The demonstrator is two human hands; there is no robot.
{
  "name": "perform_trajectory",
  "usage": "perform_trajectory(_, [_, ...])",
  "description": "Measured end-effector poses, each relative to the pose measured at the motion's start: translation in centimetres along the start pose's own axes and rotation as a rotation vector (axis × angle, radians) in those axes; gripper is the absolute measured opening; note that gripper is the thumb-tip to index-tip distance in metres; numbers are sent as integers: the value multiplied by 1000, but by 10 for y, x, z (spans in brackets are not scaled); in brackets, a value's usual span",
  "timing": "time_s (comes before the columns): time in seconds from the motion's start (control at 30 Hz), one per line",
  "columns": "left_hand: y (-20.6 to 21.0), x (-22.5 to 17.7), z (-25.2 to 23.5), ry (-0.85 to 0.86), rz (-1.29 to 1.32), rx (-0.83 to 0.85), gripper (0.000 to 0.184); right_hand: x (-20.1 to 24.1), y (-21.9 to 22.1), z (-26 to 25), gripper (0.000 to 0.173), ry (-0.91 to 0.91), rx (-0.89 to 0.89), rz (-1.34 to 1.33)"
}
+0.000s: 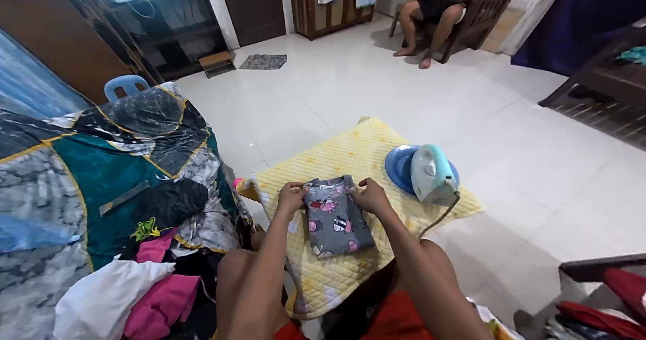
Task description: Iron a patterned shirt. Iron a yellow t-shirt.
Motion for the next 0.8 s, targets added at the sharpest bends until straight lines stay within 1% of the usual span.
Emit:
perform_trajectory(0.1, [-1, -13, -8, 41, -87, -20, 43, 8, 0, -9, 34, -28, -8, 5])
perform_trajectory(0.13, [-2, -21, -10, 68, -98, -39, 41, 14, -3, -11, 30, -54, -23, -3])
perform_trajectory(0.2, [-7, -30, -11, 103, -108, -93, 39, 21, -6, -16, 28, -90, -52, -14])
perform_trajectory(0.27, [-14, -31, -10, 95, -212, -170, 46, 18, -4, -22, 33, -62, -55, -2])
perform_trajectory(0.33, [-18, -35, 3, 71, -407, -238, 60, 10, 1, -18, 50, 31, -9, 59])
perform_trajectory(0.37, [-18, -38, 13, 53, -499, -263, 64, 8, 3, -12, 57, 76, 12, 90])
perform_trajectory(0.43, [-12, -36, 38, -61, -654, -250, 68, 3, 8, 5, 65, 139, 36, 119])
perform_trajectory(0.5, [6, -21, 61, -229, -748, -171, 75, -2, 19, 25, 73, 189, 62, 118])
perform_trajectory(0.53, [15, -16, 70, -286, -782, -154, 79, -1, 25, 33, 75, 209, 71, 123])
perform_trajectory(0.6, [30, -15, 81, -340, -838, -176, 84, 5, 32, 44, 72, 225, 89, 149])
perform_trajectory(0.67, [38, -15, 84, -348, -863, -198, 86, 14, 37, 50, 61, 198, 116, 150])
perform_trajectory(0.73, [43, -13, 81, -292, -898, -199, 85, 20, 39, 56, 54, 149, 132, 81])
perform_trajectory(0.8, [44, -9, 73, -190, -899, -171, 78, 21, 37, 59, 51, 79, 120, -37])
Point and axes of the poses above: each hand's wrist, its own z-axis away from the middle knuckle, its own y-axis out of the palm, x = y × z, the point moved 8 cm from there along -z, towards the middle knuckle, and after that the axes turned 10 degrees about x, right-handed, at the moved point
